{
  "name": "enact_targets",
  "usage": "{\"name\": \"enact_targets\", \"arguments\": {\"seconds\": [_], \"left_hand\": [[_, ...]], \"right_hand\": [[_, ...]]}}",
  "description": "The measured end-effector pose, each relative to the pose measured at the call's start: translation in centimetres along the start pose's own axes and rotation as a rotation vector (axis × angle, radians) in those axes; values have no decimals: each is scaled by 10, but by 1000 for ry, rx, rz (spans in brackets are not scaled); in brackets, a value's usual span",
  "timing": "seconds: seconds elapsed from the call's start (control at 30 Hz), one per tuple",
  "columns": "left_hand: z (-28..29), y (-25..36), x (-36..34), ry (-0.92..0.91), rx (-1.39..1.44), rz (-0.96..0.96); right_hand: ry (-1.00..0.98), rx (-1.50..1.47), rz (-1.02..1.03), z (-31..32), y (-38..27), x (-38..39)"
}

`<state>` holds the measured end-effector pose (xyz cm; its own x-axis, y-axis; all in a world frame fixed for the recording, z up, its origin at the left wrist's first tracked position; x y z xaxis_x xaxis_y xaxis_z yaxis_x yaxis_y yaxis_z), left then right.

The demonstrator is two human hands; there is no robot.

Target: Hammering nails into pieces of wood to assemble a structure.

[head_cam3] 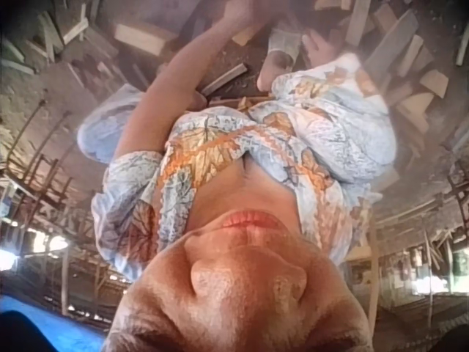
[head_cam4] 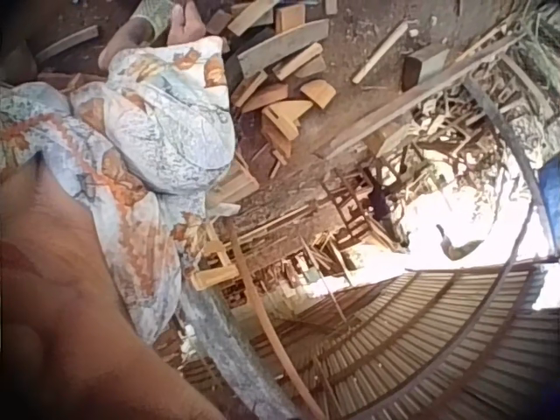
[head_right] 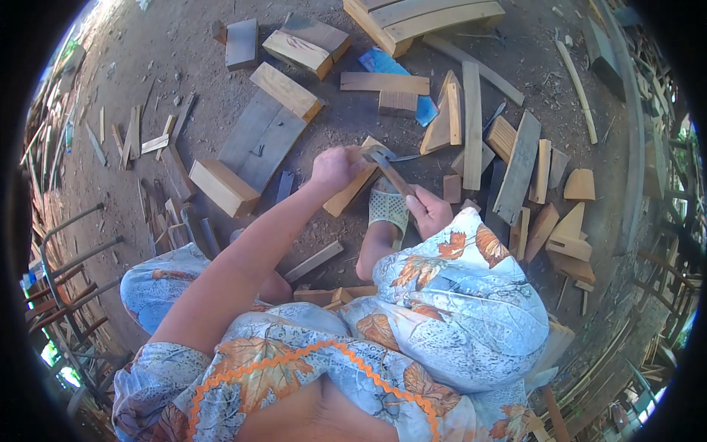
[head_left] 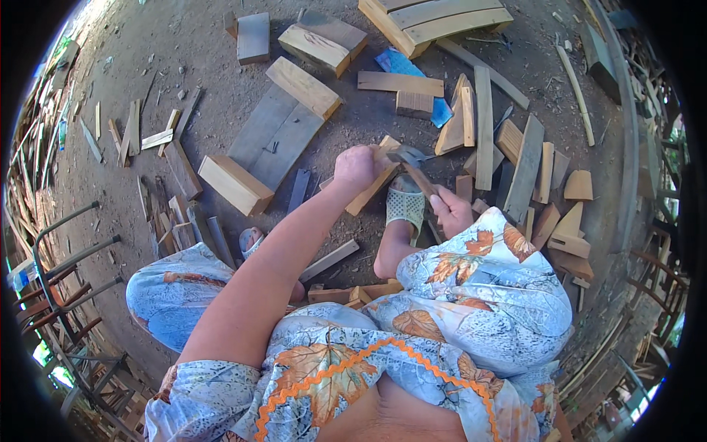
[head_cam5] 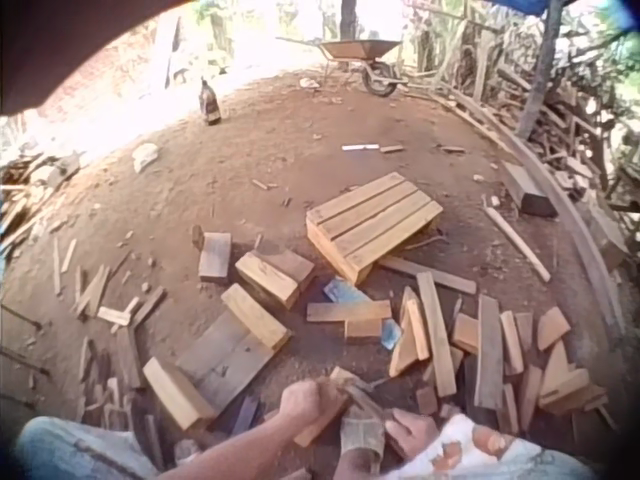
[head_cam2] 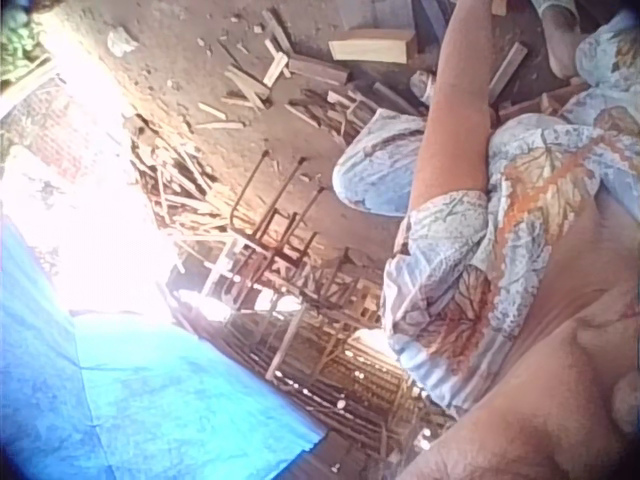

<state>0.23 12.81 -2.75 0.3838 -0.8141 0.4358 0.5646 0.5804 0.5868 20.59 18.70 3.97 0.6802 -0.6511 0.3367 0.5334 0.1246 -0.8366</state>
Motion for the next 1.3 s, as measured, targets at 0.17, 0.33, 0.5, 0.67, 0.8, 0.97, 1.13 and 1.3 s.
{"name": "enact_targets", "arguments": {"seconds": [0.17, 0.33, 0.5, 0.67, 0.8, 0.97, 1.13, 1.3], "left_hand": [[-4, 0, -1, -34, -10, 9], [1, 3, 0, -21, -12, -20], [-2, 7, 7, -30, -100, -20], [-6, 4, 12, -32, -77, -74], [-6, 0, 13, 52, -3, -26], [-15, -3, 6, -49, -65, 52], [-17, -6, 2, -117, -68, 71], [-16, -4, 0, -124, -23, 55]], "right_hand": [[13, 13, 72, -4, 1, 1], [-35, 35, 6, 2, 4, 0], [-29, -86, -96, 15, 8, 1], [3, -79, -131, 11, 23, 0], [43, -130, -98, 6, 28, 5], [40, -121, -42, 3, 18, 5], [80, 8, 87, 4, 0, 2], [94, 62, 187, 3, -17, -7]]}}
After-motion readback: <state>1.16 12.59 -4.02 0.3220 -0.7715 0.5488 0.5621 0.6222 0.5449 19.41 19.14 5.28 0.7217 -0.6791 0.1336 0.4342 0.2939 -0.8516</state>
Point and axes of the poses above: each hand's wrist, its own x-axis away from the middle knuckle, its own z-axis out of the back of the hand, y = z × x, the point moved 9 cm from there along -x, towards the middle knuckle, and after that the axes turned 7 degrees about x, right-handed, at the moved point
